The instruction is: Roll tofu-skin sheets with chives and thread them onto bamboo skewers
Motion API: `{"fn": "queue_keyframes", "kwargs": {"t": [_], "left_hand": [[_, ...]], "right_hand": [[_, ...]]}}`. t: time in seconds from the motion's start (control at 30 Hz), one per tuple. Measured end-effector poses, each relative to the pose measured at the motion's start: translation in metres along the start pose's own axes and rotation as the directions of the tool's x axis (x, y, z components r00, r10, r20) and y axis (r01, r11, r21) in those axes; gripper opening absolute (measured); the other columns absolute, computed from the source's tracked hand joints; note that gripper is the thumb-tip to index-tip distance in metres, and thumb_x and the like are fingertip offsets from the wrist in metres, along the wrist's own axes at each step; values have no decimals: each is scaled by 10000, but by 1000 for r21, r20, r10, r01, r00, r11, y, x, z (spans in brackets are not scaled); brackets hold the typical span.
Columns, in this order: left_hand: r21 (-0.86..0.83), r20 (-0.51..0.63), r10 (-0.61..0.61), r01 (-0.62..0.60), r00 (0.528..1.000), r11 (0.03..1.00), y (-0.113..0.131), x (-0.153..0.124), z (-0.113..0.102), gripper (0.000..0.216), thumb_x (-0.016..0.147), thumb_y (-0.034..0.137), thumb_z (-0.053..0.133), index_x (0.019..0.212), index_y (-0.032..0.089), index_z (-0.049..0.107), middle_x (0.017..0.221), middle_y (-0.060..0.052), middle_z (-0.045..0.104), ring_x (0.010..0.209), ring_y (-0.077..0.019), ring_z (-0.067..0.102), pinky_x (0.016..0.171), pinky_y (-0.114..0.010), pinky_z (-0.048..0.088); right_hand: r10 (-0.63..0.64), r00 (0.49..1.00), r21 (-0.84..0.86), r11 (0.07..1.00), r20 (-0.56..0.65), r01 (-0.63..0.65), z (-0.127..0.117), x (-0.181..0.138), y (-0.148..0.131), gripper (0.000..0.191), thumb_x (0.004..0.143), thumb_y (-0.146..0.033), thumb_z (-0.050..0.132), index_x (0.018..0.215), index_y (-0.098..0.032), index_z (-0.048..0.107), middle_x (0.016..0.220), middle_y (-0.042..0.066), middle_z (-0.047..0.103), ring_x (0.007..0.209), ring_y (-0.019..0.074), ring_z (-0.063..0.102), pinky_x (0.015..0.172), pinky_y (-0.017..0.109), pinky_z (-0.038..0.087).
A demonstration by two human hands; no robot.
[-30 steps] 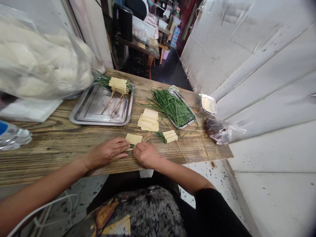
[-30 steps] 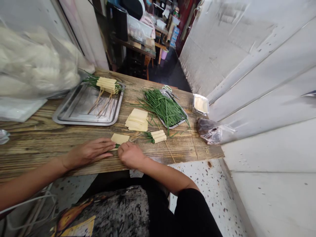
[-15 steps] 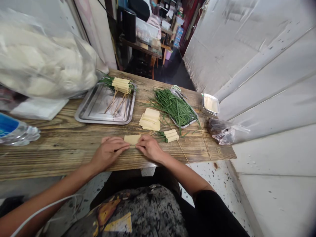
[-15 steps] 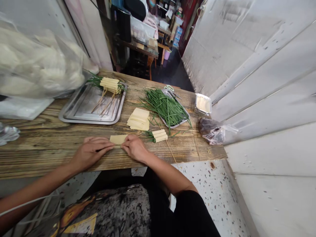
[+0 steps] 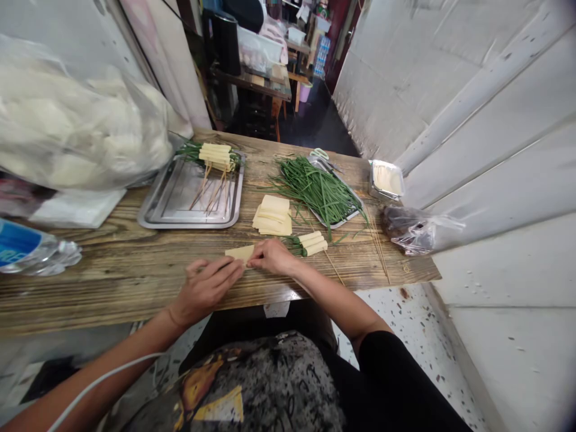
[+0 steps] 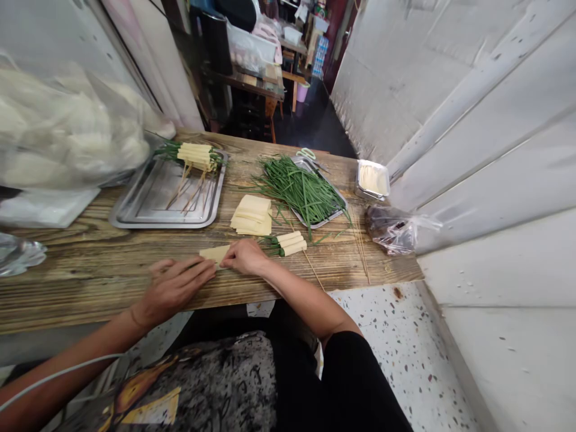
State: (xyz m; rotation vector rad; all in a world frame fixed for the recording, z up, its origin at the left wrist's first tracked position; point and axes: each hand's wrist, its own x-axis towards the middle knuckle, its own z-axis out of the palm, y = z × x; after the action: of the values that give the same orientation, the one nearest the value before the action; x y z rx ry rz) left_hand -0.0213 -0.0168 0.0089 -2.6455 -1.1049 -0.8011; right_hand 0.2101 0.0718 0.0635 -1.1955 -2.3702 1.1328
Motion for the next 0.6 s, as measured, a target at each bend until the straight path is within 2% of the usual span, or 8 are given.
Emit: {"fn": "queue_keyframes", "kwargs": {"t": [0.2,0.3,0.47,0.53,0.6], "left_hand": [[-16,30,80,-80,996,997,-3,6,0,353,1038,112,458,1294,221,676,1195,-99,799,1164,-251,704,1050,-464,430],[-17,49,105,-105,993,994,-2,8,-1,319,1043,119,455,1254,192,683,1125,-111,795,1062,-238,704,1005,-437,454],[-61,10,-1,1,1000,998,5,11,1,293,1048,160,451,1184,186,710,1015,-101,764,934,-231,667,852,-383,466],[-80,-16,-34,32,999,996,8,14,0,270,1047,172,474,1157,200,719,1007,-88,762,907,-219,664,804,-359,463],[-100,-48,-32,27,998,995,9,18,-1,237,1040,165,506,1137,193,720,1008,-83,766,893,-205,668,790,-342,475]], "right_hand": [[-26,998,-6,1000,61,26,-5,4,0,67,835,-113,838,775,-144,836,782,0,718,764,111,617,711,203,398],[-17,995,-3,1000,102,17,-8,7,0,48,828,-104,836,794,-138,837,772,-7,717,760,108,623,707,199,397],[1,991,-40,999,136,5,-8,11,0,77,883,-142,802,809,-125,818,747,-8,704,746,112,634,700,205,403],[-19,997,-100,995,74,26,-5,7,-1,109,926,-169,776,834,-121,810,789,16,717,768,125,639,712,218,420],[-100,993,-207,975,-70,83,-1,-4,-2,133,984,-205,722,922,-125,808,898,61,740,853,154,648,776,249,454]]}}
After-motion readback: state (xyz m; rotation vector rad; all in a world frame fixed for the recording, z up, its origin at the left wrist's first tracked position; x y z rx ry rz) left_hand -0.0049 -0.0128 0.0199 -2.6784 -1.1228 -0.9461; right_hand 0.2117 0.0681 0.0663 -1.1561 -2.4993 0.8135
